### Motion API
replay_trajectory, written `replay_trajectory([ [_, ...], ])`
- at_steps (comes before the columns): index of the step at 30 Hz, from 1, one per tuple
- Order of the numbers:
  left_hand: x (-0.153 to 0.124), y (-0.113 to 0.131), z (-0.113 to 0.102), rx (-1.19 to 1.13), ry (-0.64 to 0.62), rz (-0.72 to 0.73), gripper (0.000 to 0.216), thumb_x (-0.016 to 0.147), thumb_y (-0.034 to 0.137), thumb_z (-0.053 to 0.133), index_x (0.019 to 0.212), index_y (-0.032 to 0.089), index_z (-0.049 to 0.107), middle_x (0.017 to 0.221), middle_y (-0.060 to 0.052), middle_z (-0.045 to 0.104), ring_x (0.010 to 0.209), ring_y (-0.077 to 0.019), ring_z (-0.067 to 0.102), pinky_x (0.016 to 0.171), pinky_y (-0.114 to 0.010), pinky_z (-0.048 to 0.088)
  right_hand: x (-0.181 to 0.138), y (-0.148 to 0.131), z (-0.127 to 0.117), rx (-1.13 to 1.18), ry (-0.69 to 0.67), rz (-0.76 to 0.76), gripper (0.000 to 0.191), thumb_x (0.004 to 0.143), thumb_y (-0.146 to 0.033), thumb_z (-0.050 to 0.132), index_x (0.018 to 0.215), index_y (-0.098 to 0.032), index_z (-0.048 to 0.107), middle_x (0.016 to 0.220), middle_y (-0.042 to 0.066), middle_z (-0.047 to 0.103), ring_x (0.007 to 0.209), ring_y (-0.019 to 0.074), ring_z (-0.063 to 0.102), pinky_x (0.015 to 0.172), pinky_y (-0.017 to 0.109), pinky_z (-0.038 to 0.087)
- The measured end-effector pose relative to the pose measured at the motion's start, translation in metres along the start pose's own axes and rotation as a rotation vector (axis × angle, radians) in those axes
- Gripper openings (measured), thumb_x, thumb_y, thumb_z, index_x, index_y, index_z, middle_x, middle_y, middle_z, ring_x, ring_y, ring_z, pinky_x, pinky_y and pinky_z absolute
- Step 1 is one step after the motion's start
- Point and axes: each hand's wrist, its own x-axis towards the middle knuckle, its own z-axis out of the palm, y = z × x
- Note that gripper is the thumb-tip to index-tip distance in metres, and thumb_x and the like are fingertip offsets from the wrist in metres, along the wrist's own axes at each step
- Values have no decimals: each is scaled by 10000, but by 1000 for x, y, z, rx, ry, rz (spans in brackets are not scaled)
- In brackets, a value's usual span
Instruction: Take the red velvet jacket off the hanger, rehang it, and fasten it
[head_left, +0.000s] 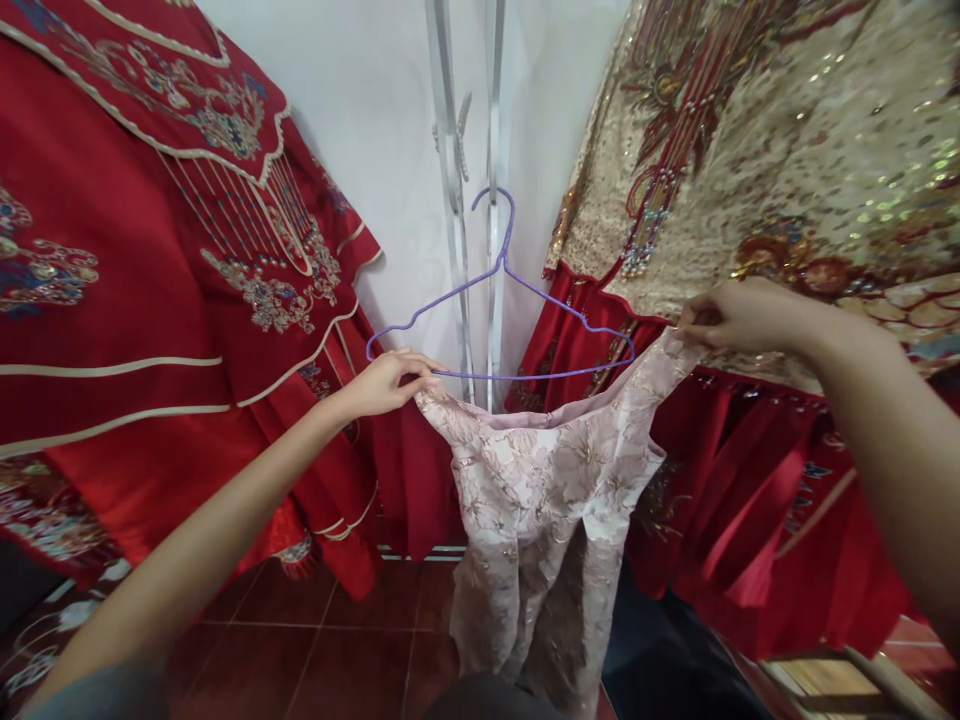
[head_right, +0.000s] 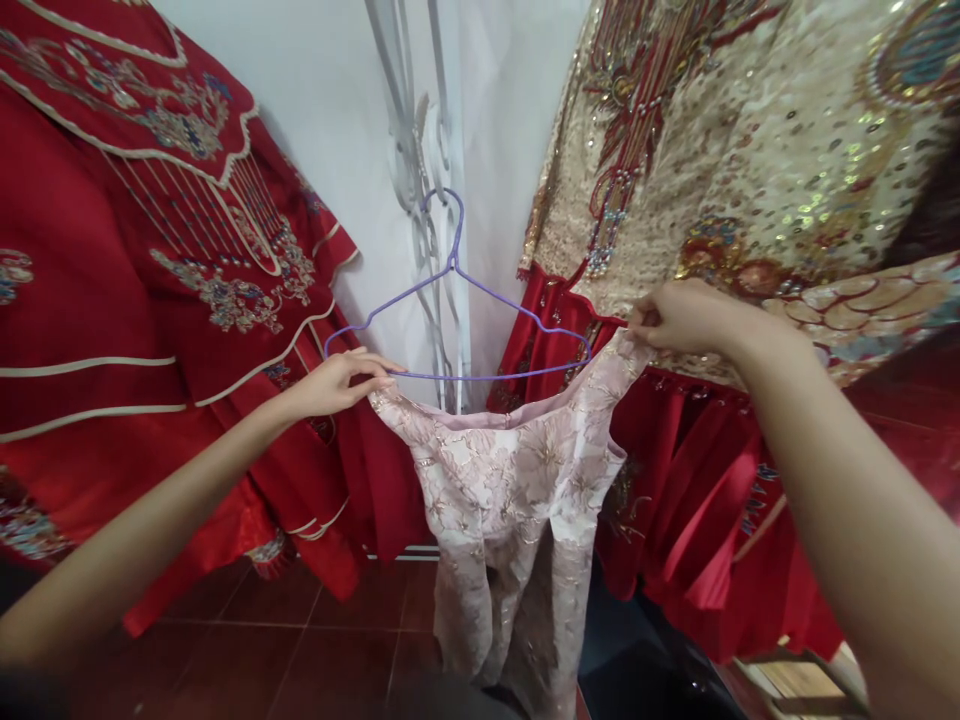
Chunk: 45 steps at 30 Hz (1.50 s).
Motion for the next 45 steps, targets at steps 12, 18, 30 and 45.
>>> replay_trajectory([
  [12, -3, -8, 3, -67, 0, -21, 286, 920, 377, 497, 884, 193, 714, 1174, -71, 698, 1051, -210, 617, 986, -379, 428, -3, 8, 0, 33, -52, -8, 125, 757, -133, 617, 723, -231, 687, 628, 8, 711, 599, 177, 645, 624, 290, 414],
  [18, -4, -5, -1, -86, 10, -26, 294, 908, 388, 512, 840, 185, 714, 1135, -81, 713, 1033, -214, 632, 979, -382, 433, -11, 4, -4, 16, -26, -25, 97, 787, -203, 633, 701, -232, 668, 602, 16, 685, 571, 184, 601, 621, 306, 393],
  [30, 4, -3, 12, -246, -32, -36, 278, 899, 397, 546, 883, 187, 728, 1135, -80, 717, 1026, -200, 639, 942, -359, 471, 6, -52, -14, 293, 390, -296, 247, 860, -445, 545, 905, -232, 663, 852, 40, 734, 771, 210, 664, 707, 310, 446],
  [45, -15, -19, -3, -55, 383, -259, 420, 890, 547, 494, 899, 165, 667, 1015, -82, 686, 972, -216, 618, 938, -331, 455, 8, -56, 30, 599, 359, -326, 387, 924, -579, 360, 824, -236, 509, 690, 15, 536, 640, 179, 505, 621, 309, 413],
])
